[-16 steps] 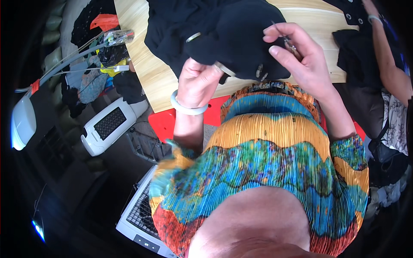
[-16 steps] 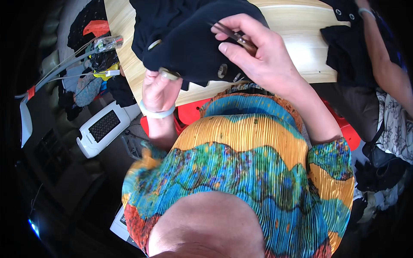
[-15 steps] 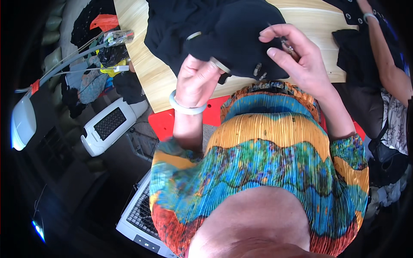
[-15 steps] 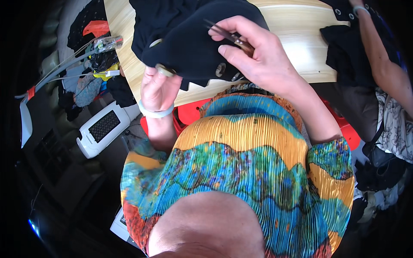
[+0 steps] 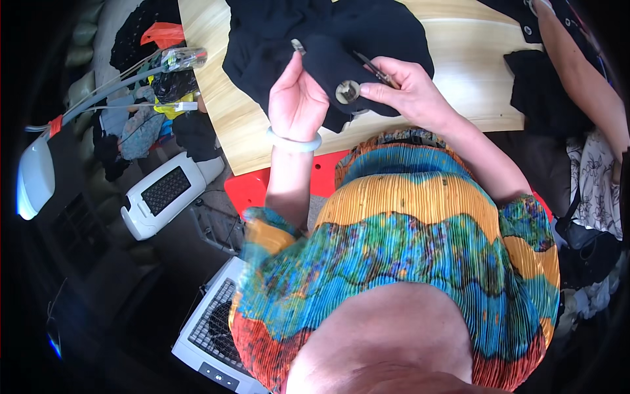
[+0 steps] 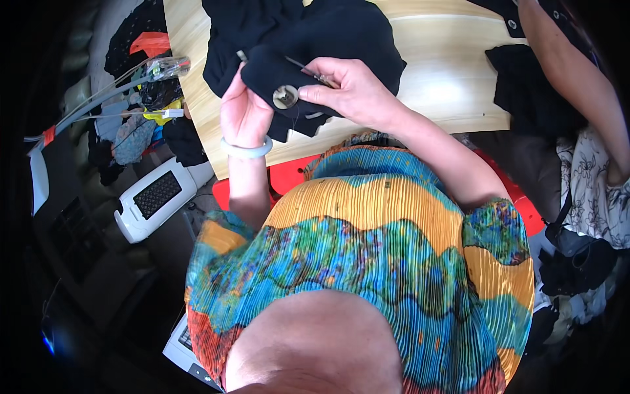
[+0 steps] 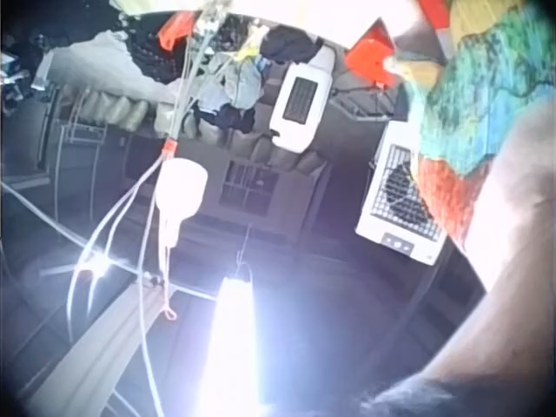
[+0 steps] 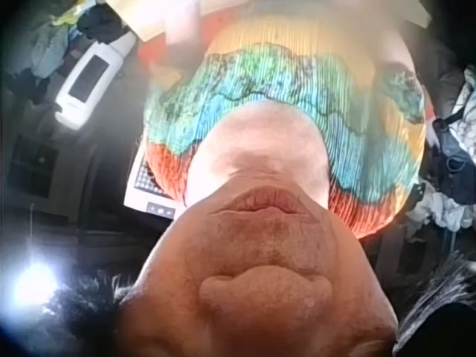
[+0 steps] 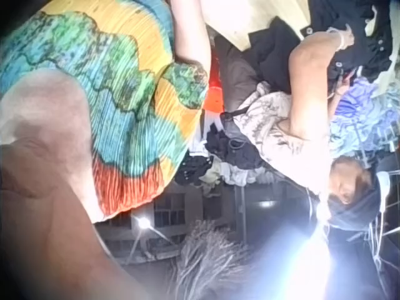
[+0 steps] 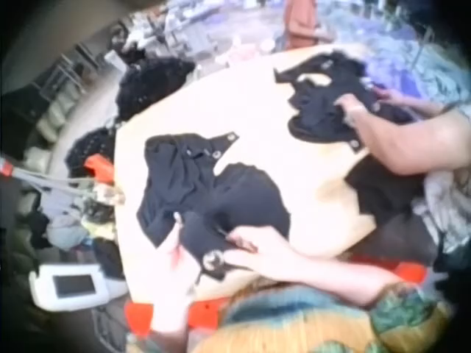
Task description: Trimming loose threads from black garments using small snips.
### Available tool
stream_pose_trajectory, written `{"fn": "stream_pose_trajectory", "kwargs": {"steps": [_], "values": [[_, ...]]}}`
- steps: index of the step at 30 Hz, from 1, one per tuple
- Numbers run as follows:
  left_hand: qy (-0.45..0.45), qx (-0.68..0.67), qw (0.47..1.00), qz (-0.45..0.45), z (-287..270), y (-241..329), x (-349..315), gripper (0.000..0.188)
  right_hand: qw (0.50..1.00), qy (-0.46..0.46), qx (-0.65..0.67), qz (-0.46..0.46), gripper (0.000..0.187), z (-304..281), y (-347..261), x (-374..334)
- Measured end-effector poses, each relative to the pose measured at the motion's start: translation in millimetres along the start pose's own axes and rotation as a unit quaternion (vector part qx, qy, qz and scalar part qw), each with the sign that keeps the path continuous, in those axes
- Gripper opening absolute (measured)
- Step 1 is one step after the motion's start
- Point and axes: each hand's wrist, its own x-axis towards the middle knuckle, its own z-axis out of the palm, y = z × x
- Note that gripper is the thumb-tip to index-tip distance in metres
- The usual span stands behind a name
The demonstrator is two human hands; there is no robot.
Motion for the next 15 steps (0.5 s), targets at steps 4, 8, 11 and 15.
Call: {"fn": "stream_pose_trajectory", "kwargs": {"steps": [4,8,11,15], "values": [[0.080,0.218,0.972,0.047,-1.6,-14.6,0.0,0.040,0.998,0.041,-0.041,0.024,0.014,-7.9,-14.2,1.9],[0.062,0.280,0.958,0.011,7.4,-27.9,-8.1,0.048,0.999,0.041,-0.020,0.003,0.015,-4.8,-38.5,3.4],[0.055,0.268,0.962,-0.009,10.2,-28.5,-11.3,0.043,0.999,0.033,-0.039,0.003,0.016,-4.5,-52.7,0.8],[0.018,0.267,0.963,-0.020,18.3,-36.0,-13.8,0.031,0.995,0.026,-0.092,-0.005,0.016,-6.7,-51.9,1.0]]}}
